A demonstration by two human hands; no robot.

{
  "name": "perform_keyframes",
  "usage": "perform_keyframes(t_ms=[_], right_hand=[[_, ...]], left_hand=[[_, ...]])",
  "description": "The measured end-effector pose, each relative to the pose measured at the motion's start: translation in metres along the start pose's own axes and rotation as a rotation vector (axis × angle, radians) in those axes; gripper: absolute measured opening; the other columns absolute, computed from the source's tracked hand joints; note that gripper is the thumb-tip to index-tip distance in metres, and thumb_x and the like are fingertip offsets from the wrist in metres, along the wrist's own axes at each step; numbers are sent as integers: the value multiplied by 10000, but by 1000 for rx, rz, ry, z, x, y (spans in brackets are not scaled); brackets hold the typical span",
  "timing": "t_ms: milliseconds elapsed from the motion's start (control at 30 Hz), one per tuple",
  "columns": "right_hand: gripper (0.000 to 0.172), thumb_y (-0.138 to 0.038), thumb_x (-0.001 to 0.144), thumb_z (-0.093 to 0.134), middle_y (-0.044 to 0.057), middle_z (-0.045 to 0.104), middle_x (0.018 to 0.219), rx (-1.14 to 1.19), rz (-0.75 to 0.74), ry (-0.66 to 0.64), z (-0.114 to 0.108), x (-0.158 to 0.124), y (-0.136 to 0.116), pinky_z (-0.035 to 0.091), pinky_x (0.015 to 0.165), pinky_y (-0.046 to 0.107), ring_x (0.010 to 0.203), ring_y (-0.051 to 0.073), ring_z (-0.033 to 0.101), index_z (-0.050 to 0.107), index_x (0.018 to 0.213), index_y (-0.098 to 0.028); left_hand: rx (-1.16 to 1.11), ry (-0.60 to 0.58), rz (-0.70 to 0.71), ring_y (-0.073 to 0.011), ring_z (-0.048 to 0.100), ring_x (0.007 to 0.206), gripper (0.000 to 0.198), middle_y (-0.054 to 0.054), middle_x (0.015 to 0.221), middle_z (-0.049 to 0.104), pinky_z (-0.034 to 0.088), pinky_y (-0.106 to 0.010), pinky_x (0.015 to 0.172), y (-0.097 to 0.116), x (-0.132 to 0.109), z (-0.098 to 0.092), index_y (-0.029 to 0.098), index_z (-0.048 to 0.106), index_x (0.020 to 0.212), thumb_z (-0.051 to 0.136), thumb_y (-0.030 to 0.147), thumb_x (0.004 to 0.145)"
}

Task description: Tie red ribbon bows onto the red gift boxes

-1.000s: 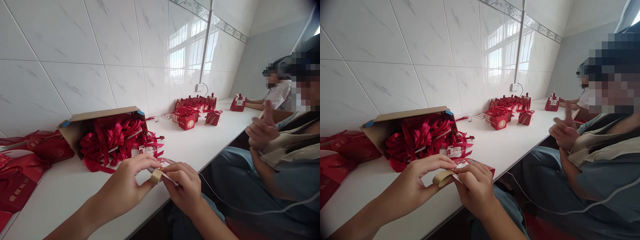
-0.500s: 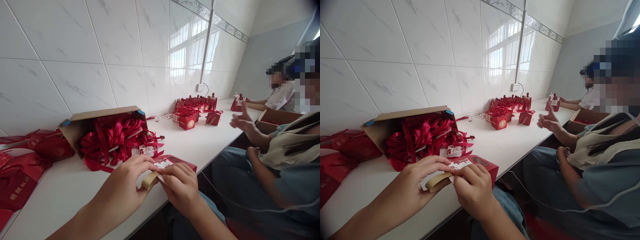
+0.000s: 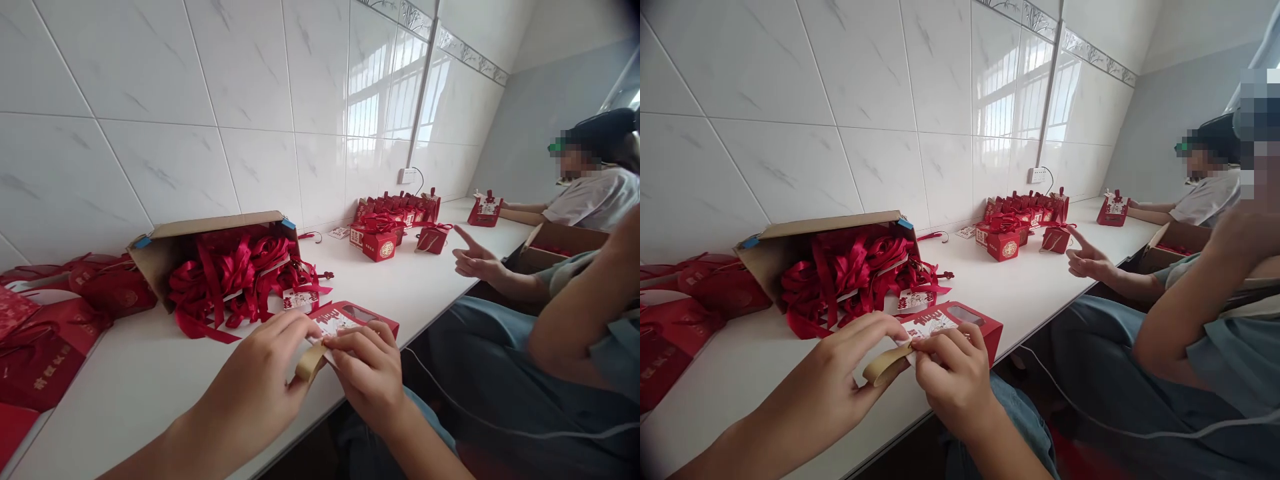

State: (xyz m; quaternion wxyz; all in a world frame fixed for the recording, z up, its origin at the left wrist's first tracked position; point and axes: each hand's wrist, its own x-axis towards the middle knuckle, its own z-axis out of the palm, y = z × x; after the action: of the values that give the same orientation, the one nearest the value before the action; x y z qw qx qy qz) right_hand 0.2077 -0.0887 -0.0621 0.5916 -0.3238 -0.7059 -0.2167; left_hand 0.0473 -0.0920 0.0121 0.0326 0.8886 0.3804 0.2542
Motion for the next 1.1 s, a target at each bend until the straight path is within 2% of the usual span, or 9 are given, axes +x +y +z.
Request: perform_keyframes(t_ms=[100, 167, 333, 500, 800, 1100], right_hand=[[189, -33, 804, 541, -26, 707, 748, 13, 0, -3, 1, -1, 0, 384, 689, 292, 685, 109, 620, 556, 711, -196], [179, -41, 806, 544, -25, 697, 732, 8, 0, -9, 2, -2, 0, 379, 689, 292, 688, 109, 616, 561, 713, -194], [172, -55, 806, 549, -28, 692, 734, 2, 7, -32, 3, -4, 1, 373, 701, 293, 682, 103, 594, 569, 716, -200], [216, -33, 785, 546, -46, 701, 748, -5, -4, -57, 2, -3, 1, 357, 680, 296, 615, 91, 547, 543, 647, -199], [224, -31, 775, 566, -70, 696, 781, 23, -114, -172, 3, -3, -2, 359, 717, 307, 667, 83, 574, 513, 628, -192], [226, -52, 785, 582, -87, 696, 803, 18, -116, -187, 4, -2, -5, 353, 704, 290, 650, 68, 531, 506, 632, -200]], left_hand=[[-7, 9, 27, -204, 602, 991, 402, -52, 1076, 627, 505, -295, 831, -4, -1, 1, 215, 552, 1162, 505, 98, 780], [-14, -19, 47, -176, 611, 955, 418, -20, 1050, 631, 502, -261, 807, -5, -2, 2, 266, 585, 1129, 485, 67, 776], [4, -25, 37, -174, 613, 882, 300, -14, 987, 640, 488, -266, 764, -4, -2, 1, 263, 626, 993, 480, 93, 793], [34, -108, -6, -196, 594, 843, 170, -30, 907, 629, 469, -297, 745, -4, 0, -1, 221, 583, 884, 475, 120, 801], [-8, -348, -70, -185, 560, 828, 65, -23, 920, 570, 444, -291, 724, -9, 2, -12, 218, 507, 883, 486, 227, 822], [-18, -415, -75, -176, 542, 810, 63, -12, 909, 559, 425, -273, 694, -14, 2, -14, 222, 482, 863, 466, 279, 842]])
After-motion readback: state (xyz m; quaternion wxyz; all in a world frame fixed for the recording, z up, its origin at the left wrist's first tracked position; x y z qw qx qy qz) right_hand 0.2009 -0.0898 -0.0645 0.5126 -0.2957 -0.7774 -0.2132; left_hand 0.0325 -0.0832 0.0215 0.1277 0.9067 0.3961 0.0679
